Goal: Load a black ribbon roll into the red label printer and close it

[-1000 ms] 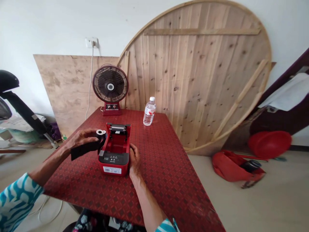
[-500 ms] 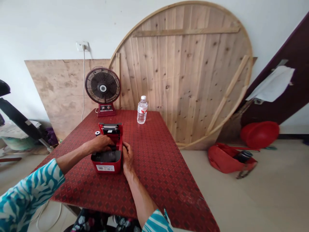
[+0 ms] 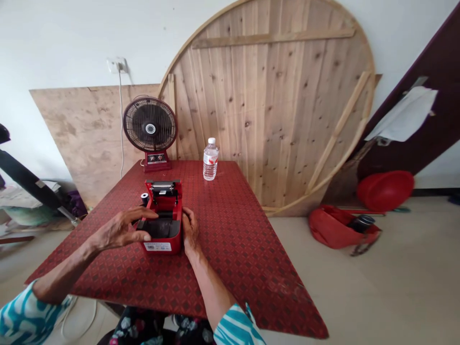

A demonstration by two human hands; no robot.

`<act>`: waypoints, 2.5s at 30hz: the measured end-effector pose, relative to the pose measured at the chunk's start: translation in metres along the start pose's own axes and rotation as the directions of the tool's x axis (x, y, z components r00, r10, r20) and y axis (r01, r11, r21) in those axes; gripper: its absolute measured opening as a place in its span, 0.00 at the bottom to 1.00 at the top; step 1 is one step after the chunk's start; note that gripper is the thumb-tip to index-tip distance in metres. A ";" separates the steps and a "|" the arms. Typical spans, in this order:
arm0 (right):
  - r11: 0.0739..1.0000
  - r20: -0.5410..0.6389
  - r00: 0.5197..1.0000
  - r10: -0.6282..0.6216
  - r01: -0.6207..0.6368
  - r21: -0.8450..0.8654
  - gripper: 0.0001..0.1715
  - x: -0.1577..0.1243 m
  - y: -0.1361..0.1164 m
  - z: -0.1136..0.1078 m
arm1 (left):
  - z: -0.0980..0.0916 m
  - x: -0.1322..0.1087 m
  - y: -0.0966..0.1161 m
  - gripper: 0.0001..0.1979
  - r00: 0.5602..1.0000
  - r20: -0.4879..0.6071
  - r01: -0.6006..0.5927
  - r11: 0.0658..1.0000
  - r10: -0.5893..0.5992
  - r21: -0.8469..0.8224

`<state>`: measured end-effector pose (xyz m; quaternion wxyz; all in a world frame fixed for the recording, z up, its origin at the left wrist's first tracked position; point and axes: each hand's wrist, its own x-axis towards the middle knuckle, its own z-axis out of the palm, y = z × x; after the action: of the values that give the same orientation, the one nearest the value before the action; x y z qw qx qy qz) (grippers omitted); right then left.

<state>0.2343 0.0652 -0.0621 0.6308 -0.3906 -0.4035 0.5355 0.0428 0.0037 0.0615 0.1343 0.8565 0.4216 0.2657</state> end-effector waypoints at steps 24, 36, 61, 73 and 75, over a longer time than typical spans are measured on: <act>1.000 0.019 1.000 -0.016 0.017 -0.027 0.20 0.000 -0.001 -0.001 | 0.031 -0.026 0.025 0.06 0.901 -0.233 -0.254 0.881 0.365 0.400; 0.992 0.089 0.992 -0.088 0.095 -0.085 0.27 0.054 -0.032 0.019 | 0.046 -0.038 0.021 0.08 0.891 -0.297 -0.209 0.891 0.343 0.402; 0.984 0.104 0.991 -0.090 0.104 -0.146 0.17 0.006 -0.029 -0.003 | 0.038 -0.039 -0.005 0.22 0.918 -0.386 0.050 0.941 0.088 0.334; 0.981 0.181 0.977 -0.111 0.137 -0.138 0.22 0.005 -0.032 0.001 | 0.051 -0.041 -0.019 0.23 0.934 -0.344 0.054 0.915 0.095 0.401; 0.975 0.195 0.970 -0.143 0.172 -0.141 0.23 0.006 -0.033 0.003 | 0.050 -0.041 -0.020 0.22 0.935 -0.341 0.054 0.913 0.096 0.405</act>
<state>0.2445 0.0675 -0.0300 0.5990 -0.3544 -0.5305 0.4839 0.0376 -0.0167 -0.0029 -0.1284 0.8081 0.4757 0.3228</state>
